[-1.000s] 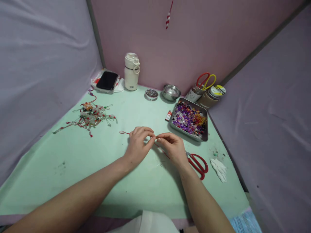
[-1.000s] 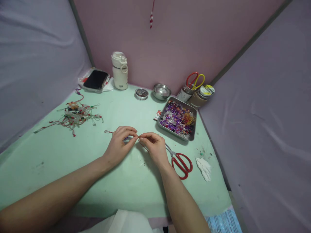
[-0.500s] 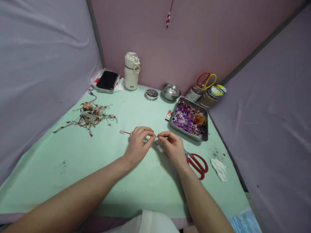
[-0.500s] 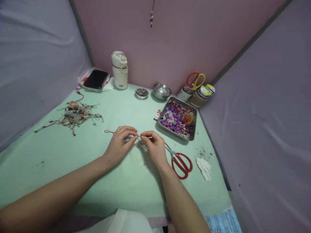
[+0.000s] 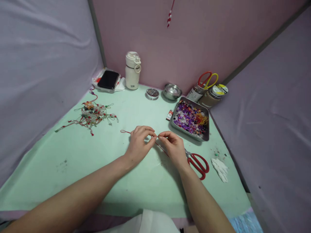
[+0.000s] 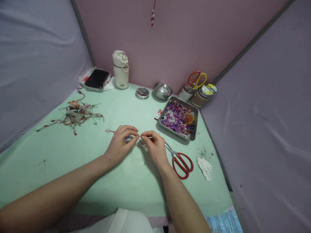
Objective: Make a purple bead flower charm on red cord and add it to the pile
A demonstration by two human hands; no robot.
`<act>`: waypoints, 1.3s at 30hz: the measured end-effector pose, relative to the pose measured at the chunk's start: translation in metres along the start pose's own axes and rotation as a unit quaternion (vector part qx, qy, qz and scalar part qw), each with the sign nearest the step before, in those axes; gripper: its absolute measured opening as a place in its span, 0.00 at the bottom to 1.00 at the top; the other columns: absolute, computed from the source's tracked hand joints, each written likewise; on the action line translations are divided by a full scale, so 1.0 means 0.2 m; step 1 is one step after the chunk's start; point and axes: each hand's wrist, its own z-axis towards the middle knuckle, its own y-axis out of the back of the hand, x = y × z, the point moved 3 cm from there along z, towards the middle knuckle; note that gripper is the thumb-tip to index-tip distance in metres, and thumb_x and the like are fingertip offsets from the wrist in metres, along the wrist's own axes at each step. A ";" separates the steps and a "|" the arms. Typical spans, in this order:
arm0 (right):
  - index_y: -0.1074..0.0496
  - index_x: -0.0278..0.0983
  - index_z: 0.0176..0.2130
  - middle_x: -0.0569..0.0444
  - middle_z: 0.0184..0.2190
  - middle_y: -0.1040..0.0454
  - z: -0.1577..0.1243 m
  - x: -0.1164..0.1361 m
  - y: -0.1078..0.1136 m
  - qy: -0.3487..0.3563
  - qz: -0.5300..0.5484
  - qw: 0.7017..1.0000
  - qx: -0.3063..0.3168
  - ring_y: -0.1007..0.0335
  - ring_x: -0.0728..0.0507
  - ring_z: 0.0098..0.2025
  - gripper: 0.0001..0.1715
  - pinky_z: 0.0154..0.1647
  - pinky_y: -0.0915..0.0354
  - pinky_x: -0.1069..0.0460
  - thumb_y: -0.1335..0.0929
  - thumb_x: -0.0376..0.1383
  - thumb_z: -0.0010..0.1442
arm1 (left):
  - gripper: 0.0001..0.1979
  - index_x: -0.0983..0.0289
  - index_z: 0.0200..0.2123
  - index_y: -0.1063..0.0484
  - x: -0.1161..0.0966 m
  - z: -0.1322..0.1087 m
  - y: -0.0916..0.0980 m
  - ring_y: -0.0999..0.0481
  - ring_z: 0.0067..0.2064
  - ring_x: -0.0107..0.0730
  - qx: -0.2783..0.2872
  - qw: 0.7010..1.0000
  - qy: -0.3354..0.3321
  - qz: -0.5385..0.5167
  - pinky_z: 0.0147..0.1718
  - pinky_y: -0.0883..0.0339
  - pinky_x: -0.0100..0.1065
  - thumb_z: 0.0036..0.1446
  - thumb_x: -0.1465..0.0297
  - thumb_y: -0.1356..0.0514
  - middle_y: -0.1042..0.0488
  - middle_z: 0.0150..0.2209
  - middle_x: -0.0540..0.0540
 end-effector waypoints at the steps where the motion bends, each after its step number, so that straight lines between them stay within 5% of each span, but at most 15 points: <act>1: 0.25 0.38 0.30 0.55 0.29 0.25 0.00 0.00 0.00 0.000 -0.003 1.000 0.000 0.32 0.48 0.30 0.08 0.34 0.34 0.51 0.28 0.40 0.50 | 0.04 0.59 0.31 0.26 0.00 0.00 0.00 0.30 0.48 0.37 0.001 1.000 0.000 0.000 0.50 0.40 0.44 0.58 0.73 0.41 0.24 0.41 0.51; 39: 0.27 0.38 0.32 0.55 0.28 0.26 -0.01 -0.01 -0.01 0.008 -0.013 1.000 0.010 0.32 0.48 0.29 0.08 0.32 0.34 0.52 0.29 0.40 0.52 | 0.04 0.59 0.32 0.26 0.01 0.00 0.00 0.30 0.49 0.39 0.010 1.000 -0.006 0.012 0.50 0.40 0.46 0.58 0.71 0.40 0.24 0.43 0.53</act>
